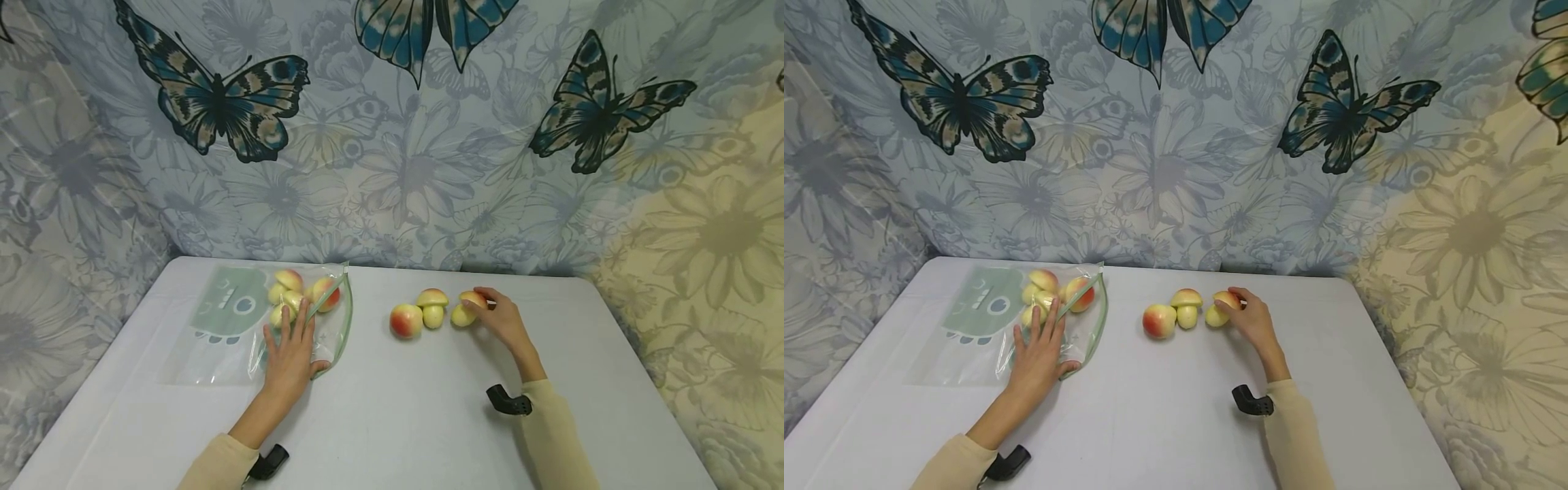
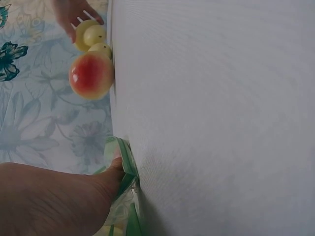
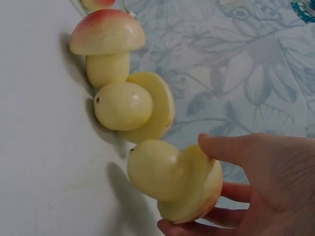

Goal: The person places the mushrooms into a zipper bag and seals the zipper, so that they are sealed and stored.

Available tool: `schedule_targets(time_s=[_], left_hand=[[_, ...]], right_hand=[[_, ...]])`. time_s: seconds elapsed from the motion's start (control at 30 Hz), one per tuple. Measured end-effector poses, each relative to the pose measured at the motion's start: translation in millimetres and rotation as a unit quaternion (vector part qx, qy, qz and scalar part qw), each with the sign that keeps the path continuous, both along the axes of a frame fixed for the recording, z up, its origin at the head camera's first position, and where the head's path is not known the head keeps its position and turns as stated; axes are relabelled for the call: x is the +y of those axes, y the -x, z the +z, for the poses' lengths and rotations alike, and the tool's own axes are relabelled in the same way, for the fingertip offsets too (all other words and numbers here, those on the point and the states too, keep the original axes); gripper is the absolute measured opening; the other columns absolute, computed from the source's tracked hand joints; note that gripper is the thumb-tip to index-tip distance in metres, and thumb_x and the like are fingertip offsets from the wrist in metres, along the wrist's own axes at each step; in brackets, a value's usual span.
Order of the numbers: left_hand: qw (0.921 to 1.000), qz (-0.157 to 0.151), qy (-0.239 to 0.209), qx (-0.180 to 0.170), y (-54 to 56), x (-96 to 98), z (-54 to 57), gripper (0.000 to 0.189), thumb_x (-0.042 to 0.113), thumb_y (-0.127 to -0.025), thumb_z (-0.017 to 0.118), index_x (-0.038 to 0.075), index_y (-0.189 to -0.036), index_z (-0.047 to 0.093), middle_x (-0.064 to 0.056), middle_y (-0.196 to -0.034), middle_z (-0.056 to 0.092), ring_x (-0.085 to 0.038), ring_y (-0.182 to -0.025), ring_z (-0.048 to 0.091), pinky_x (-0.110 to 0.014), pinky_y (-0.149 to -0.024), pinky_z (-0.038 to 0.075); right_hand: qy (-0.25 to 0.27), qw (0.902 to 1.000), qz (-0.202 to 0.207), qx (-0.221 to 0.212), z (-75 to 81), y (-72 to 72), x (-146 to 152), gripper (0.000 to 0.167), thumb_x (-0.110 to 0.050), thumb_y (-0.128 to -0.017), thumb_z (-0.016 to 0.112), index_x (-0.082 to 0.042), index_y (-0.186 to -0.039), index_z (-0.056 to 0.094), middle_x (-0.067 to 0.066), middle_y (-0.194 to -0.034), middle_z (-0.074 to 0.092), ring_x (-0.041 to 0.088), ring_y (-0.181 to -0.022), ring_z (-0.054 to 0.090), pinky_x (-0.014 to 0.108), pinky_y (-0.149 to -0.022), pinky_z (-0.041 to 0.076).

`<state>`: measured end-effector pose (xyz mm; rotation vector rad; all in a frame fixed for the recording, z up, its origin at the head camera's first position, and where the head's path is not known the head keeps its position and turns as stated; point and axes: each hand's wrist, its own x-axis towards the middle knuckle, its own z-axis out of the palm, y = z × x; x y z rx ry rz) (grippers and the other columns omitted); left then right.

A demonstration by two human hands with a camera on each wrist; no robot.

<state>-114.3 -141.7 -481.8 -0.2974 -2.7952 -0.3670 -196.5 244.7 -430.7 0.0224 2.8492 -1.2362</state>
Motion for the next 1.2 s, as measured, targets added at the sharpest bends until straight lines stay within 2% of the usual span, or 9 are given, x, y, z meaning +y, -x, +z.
schedule_targets(time_s=[0.13, 0.37, 0.67, 0.93, 1.2], left_hand=[[1.0, 0.0, 0.001, 0.0, 0.3, -0.2, -0.3, 0.096, 0.035, -0.063, 0.087, -0.006, -0.14, 0.047, -0.016, -0.163, 0.012, -0.047, -0.145, 0.011, -0.078, -0.102, 0.017], [0.9991, 0.008, 0.017, -0.039, 1.0, -0.1, 3.8, 0.096, 0.037, -0.067, 0.085, -0.005, -0.143, 0.043, -0.017, -0.162, 0.012, -0.047, -0.146, 0.009, -0.077, -0.104, 0.014], [0.9992, 0.008, 0.018, -0.034, 0.2, -0.8, 4.3, 0.097, 0.038, -0.066, 0.086, -0.005, -0.143, 0.044, -0.018, -0.162, 0.014, -0.047, -0.145, 0.01, -0.077, -0.103, 0.016], [0.9991, 0.008, 0.017, -0.039, 1.1, -0.3, 3.4, 0.097, 0.038, -0.067, 0.085, -0.005, -0.144, 0.043, -0.018, -0.162, 0.013, -0.047, -0.146, 0.009, -0.077, -0.104, 0.015], [0.9991, 0.008, 0.015, -0.039, 1.3, 0.0, 4.3, 0.097, 0.038, -0.067, 0.085, -0.005, -0.143, 0.043, -0.018, -0.162, 0.013, -0.047, -0.146, 0.009, -0.077, -0.104, 0.015]], right_hand=[[0.006, 0.9998, -0.011, 0.015, 3.7, 0.6, 0, 0.062, -0.038, -0.096, 0.062, 0.002, -0.141, 0.047, 0.028, -0.139, 0.05, 0.045, -0.122, 0.053, 0.052, -0.097, 0.047], [0.033, 0.9968, -0.024, 0.069, 9.8, -3.4, -7, 0.062, -0.039, -0.093, 0.066, -0.002, -0.14, 0.05, 0.022, -0.141, 0.051, 0.04, -0.124, 0.052, 0.049, -0.091, 0.049], [0.1, 0.9829, -0.043, 0.149, 20.9, -4.1, -30, 0.056, -0.028, -0.088, 0.075, -0.003, -0.135, 0.057, 0.017, -0.139, 0.054, 0.035, -0.124, 0.054, 0.047, -0.09, 0.052], [0.148, 0.9703, -0.027, 0.19, 28.2, -8.4, -52, 0.054, -0.023, -0.085, 0.079, -0.004, -0.132, 0.059, 0.013, -0.135, 0.057, 0.029, -0.125, 0.054, 0.029, -0.087, 0.054], [0.175, 0.961, 0.009, 0.214, 27.9, -11.8, -72, 0.054, -0.019, -0.084, 0.08, -0.002, -0.13, 0.059, 0.014, -0.132, 0.058, 0.029, -0.127, 0.053, 0.04, -0.093, 0.052]])
